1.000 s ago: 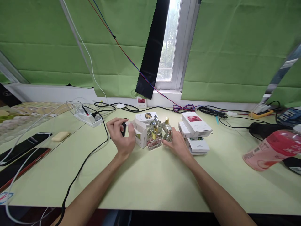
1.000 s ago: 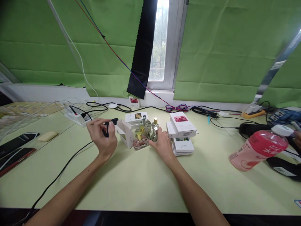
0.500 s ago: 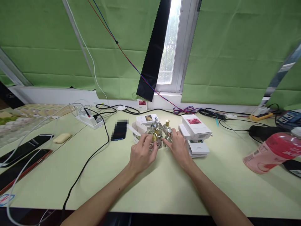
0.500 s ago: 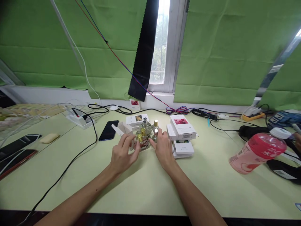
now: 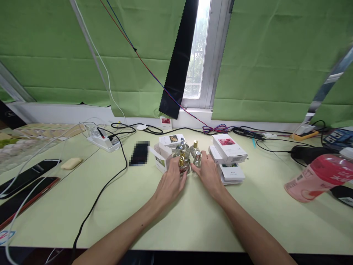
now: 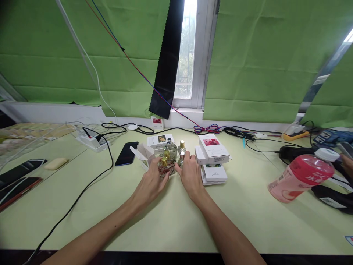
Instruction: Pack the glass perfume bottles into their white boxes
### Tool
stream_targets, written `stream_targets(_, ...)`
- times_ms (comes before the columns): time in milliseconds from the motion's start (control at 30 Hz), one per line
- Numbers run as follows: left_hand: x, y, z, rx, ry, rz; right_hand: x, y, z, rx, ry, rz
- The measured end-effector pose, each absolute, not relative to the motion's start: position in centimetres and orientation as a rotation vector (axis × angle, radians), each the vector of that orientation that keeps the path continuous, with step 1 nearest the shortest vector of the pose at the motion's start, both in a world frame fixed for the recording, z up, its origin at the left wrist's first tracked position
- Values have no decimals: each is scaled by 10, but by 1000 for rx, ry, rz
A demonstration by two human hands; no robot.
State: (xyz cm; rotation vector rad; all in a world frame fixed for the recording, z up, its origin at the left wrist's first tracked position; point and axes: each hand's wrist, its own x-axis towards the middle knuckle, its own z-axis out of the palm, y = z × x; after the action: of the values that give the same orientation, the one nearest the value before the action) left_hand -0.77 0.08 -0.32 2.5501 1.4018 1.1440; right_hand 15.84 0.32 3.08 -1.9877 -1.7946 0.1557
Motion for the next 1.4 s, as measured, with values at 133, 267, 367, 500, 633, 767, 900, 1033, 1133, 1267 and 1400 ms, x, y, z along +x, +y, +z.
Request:
stream_targets(133, -8, 4, -7, 2475, 1324, 1160, 158, 1, 32, -2006, -1800, 148)
stream_targets(267, -9, 6, -9, 2417, 1327, 1136, 159, 1, 32, -2014, -1817, 151)
stream_targets(367, -10, 9, -13, 2408, 1346, 1123, 160, 2, 31, -2003, -1808, 187)
stream_targets(500, -10, 11, -14, 2364, 1374, 1094, 161, 2, 30, -1947, -1795, 269)
stream_targets(633, -10, 11, -10, 2343, 1353, 1065, 163, 3, 29, -1880, -1796, 342)
stream_targets(767, -11, 12, -10, 2353, 1321, 1087, 163, 4, 29, -1880, -1824, 380)
stream_targets(900, -10, 13, -12, 2350, 1323, 1097, 163, 4, 30, -1892, -1818, 377)
stream_targets(1033, -9, 11, -10, 2348, 1327, 1106, 165, 4, 30, -1889, -1819, 383)
stream_targets(1133, -8, 9, -8, 2325, 1349, 1088, 166, 4, 30, -1903, -1818, 387)
stream_targets(1267, -8, 8, -7, 2301, 1351, 1058, 169, 6, 29, -1891, -1837, 404)
stream_targets(1400, -9, 9, -8, 2305, 1332, 1062, 173, 8, 28, -1906, -1880, 428)
